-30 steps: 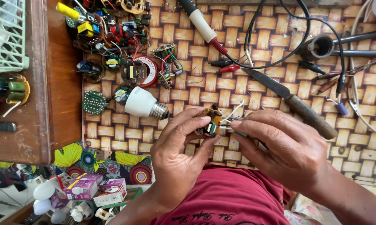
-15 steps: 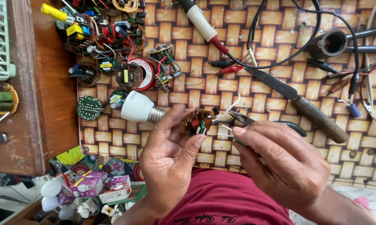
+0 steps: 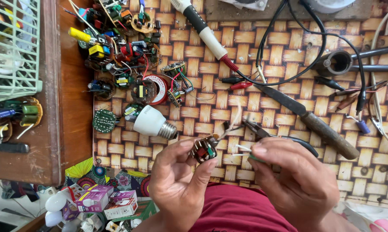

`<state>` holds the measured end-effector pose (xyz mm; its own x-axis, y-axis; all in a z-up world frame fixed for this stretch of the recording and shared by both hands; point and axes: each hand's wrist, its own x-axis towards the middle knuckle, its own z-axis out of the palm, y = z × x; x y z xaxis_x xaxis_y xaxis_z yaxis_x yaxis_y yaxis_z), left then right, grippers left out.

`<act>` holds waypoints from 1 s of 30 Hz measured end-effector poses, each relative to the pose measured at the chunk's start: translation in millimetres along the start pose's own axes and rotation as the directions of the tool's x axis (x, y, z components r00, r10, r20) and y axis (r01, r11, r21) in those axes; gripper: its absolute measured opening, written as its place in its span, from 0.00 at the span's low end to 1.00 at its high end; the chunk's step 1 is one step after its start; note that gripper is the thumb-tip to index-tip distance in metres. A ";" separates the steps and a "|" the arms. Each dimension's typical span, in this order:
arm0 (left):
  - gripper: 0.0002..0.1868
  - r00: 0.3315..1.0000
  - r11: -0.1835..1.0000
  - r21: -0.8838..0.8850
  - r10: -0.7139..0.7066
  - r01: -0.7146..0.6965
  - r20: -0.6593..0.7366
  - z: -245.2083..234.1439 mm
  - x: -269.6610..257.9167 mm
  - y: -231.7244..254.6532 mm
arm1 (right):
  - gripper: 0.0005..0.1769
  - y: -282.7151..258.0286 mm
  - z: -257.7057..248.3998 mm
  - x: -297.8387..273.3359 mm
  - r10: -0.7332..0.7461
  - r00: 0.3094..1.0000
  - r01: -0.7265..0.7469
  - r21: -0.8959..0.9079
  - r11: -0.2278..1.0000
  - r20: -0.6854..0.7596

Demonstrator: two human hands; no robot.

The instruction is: The person uses a soldering iron to heat a small green component, then uses pliers to strip and cut wires. They attach the wires to a small circuit board and continue to manipulate the connections with pliers and their fingers.

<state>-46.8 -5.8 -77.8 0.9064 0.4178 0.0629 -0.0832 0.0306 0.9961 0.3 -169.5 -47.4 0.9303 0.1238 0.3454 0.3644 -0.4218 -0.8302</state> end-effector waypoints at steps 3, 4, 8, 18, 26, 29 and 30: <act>0.24 0.988 0.967 -0.204 -0.143 0.151 0.051 4.4 7.8 -2.5 | 0.09 3.7 2.2 -3.5 -0.108 0.994 0.107 -0.045 0.993 -0.009; 0.24 0.988 0.968 -0.202 -0.143 0.151 0.051 4.7 8.0 -2.2 | 0.09 3.8 2.4 -3.0 -0.107 0.994 0.106 -0.043 0.993 -0.010; 0.25 0.986 0.974 -0.163 -0.147 0.158 0.076 4.5 9.1 -1.4 | 0.10 6.7 1.9 -4.3 -0.184 0.982 0.187 -0.130 0.974 0.032; 0.25 0.984 0.981 -0.117 -0.145 0.156 0.104 4.6 8.9 -3.1 | 0.11 7.7 3.4 -2.0 -0.242 0.967 0.253 -0.168 0.953 0.079; 0.26 0.985 0.982 -0.120 -0.134 0.147 0.106 4.8 6.2 -6.0 | 0.11 7.8 6.8 -1.5 -0.266 0.960 0.279 -0.175 0.944 0.091; 0.26 0.984 0.979 -0.129 -0.142 0.155 0.108 4.0 5.5 -6.8 | 0.11 7.0 7.0 -0.1 -0.262 0.959 0.277 -0.174 0.945 0.107; 0.26 0.982 0.977 -0.136 -0.153 0.167 0.107 3.8 5.5 -6.8 | 0.11 6.7 7.0 0.4 -0.262 0.958 0.280 -0.180 0.943 0.117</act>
<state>-39.7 -7.2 -84.0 0.9476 0.3083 -0.0836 0.0134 0.2231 0.9747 3.5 -166.0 -55.9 0.8006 0.3343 0.4973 0.5964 -0.5248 -0.6073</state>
